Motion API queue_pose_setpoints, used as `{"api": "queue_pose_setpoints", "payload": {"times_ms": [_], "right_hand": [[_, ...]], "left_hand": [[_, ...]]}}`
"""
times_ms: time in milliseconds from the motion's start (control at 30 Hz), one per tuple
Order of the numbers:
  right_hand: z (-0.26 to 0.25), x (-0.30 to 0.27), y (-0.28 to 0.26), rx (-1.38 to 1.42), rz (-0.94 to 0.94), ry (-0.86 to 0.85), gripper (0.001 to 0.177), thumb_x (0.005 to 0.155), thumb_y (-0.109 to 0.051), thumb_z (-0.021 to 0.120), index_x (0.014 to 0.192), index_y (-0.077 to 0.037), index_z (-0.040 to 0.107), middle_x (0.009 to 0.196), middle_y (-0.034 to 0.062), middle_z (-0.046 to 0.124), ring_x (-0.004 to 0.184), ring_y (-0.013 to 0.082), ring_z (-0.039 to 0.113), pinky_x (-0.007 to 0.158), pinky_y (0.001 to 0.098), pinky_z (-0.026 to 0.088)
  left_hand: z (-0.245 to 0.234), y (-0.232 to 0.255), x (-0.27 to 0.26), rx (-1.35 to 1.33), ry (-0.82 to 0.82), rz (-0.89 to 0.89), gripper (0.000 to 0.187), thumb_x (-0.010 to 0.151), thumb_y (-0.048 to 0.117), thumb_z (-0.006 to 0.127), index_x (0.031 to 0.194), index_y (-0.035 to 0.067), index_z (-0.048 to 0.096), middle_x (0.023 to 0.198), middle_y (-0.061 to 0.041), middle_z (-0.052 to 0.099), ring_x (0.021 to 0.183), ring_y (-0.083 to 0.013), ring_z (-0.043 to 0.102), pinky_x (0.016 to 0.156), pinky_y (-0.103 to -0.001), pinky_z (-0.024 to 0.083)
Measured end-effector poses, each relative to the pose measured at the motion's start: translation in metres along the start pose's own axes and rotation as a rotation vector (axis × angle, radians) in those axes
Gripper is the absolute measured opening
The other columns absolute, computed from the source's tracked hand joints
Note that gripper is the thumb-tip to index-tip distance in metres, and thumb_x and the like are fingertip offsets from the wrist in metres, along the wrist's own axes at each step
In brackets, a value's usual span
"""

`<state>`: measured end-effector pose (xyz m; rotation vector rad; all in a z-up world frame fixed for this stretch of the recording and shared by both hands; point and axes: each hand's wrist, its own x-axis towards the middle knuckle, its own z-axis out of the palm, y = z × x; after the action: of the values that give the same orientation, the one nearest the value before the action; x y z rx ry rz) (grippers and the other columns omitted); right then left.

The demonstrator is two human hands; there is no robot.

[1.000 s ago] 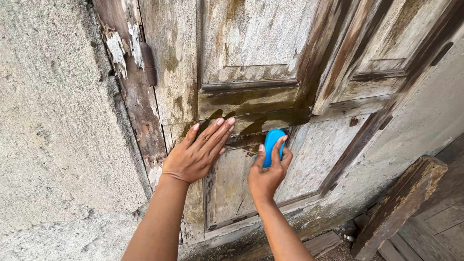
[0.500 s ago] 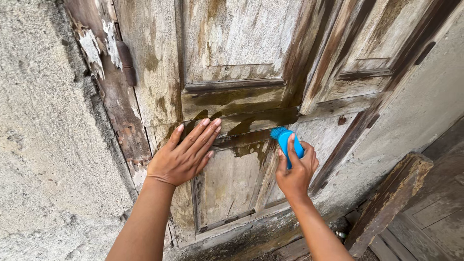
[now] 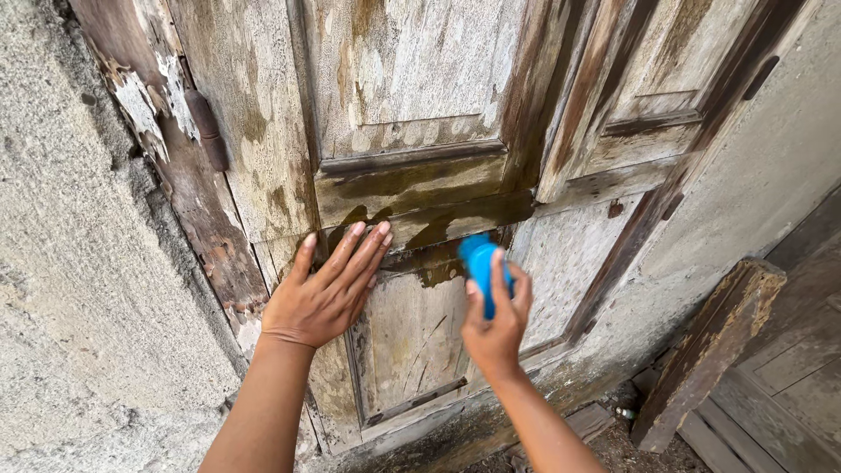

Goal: The person scrubs a wooden door using a brush, washes the brush in a bowl of water, and scrubs the door panels.

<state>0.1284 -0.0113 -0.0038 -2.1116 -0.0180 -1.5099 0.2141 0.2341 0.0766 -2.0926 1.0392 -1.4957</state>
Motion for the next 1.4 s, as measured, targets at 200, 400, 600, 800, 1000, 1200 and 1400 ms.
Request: {"api": "queue_pose_setpoints", "payload": {"times_ms": [200, 400, 600, 800, 1000, 1200, 1400], "right_hand": [[0.006, -0.004, 0.009, -0.036, 0.029, 0.049, 0.065, 0.094, -0.002, 0.068, 0.155, -0.005, 0.046, 0.123, 0.0211, 0.055, 0.11, 0.0357, 0.059, 0.094, 0.0436, 0.051], [0.009, -0.015, 0.012, 0.041, 0.206, -0.002, 0.064, 0.095, -0.007, 0.069, 0.154, -0.009, 0.047, 0.118, 0.0172, 0.058, 0.104, 0.0304, 0.063, 0.085, 0.0374, 0.055], [0.0, -0.031, 0.008, 0.064, 0.243, -0.009, 0.066, 0.094, -0.005, 0.069, 0.156, -0.009, 0.044, 0.12, 0.0162, 0.057, 0.105, 0.027, 0.063, 0.087, 0.0369, 0.054], [-0.013, -0.002, 0.008, 0.035, 0.375, -0.003, 0.064, 0.095, -0.01, 0.068, 0.154, -0.012, 0.045, 0.117, 0.0176, 0.054, 0.099, 0.0272, 0.063, 0.074, 0.0348, 0.058], [0.01, -0.044, 0.028, -0.048, 0.289, 0.018, 0.063, 0.096, -0.011, 0.067, 0.154, -0.01, 0.045, 0.123, 0.0226, 0.053, 0.106, 0.0349, 0.063, 0.085, 0.0419, 0.057], [-0.021, -0.128, 0.056, -0.185, 0.618, -0.326, 0.066, 0.096, -0.018, 0.065, 0.158, -0.019, 0.042, 0.12, 0.0162, 0.054, 0.099, 0.031, 0.065, 0.083, 0.0393, 0.06], [0.009, -0.049, 0.04, 0.02, 0.297, 0.04, 0.059, 0.099, -0.013, 0.066, 0.154, -0.014, 0.046, 0.129, 0.0175, 0.051, 0.109, 0.029, 0.064, 0.079, 0.0356, 0.065]], "left_hand": [[0.016, 0.009, -0.014, -0.101, -0.012, -0.069, 0.067, 0.104, 0.046, 0.049, 0.166, 0.028, 0.03, 0.169, 0.001, 0.026, 0.153, -0.021, 0.026, 0.124, -0.051, 0.018], [0.015, 0.01, -0.016, -0.082, -0.036, -0.215, 0.065, 0.108, 0.047, 0.044, 0.17, 0.047, 0.025, 0.176, -0.003, 0.01, 0.159, -0.0288, 0.008, 0.127, -0.056, -0.005], [0.004, -0.017, -0.015, -0.033, -0.165, -0.155, 0.068, 0.103, 0.068, 0.037, 0.167, 0.061, 0.018, 0.178, -0.001, 0.001, 0.161, -0.0278, -0.006, 0.12, -0.06, -0.02], [0.005, -0.017, -0.012, 0.101, -0.054, -0.159, 0.064, 0.104, 0.064, 0.042, 0.166, 0.06, 0.028, 0.177, -0.004, 0.016, 0.161, -0.0313, 0.006, 0.122, -0.062, -0.016], [0.004, -0.015, -0.013, 0.103, -0.018, -0.179, 0.063, 0.103, 0.064, 0.045, 0.165, 0.061, 0.034, 0.177, -0.003, 0.021, 0.161, -0.0296, 0.009, 0.125, -0.059, -0.014], [0.004, -0.012, -0.016, 0.048, -0.045, -0.197, 0.063, 0.102, 0.064, 0.046, 0.164, 0.059, 0.036, 0.177, -0.004, 0.021, 0.161, -0.03, 0.011, 0.125, -0.059, -0.012], [0.011, -0.018, -0.019, 0.06, -0.04, -0.152, 0.065, 0.102, 0.072, 0.038, 0.165, 0.056, 0.035, 0.178, -0.008, 0.018, 0.161, -0.0339, 0.009, 0.124, -0.061, -0.011]]}}
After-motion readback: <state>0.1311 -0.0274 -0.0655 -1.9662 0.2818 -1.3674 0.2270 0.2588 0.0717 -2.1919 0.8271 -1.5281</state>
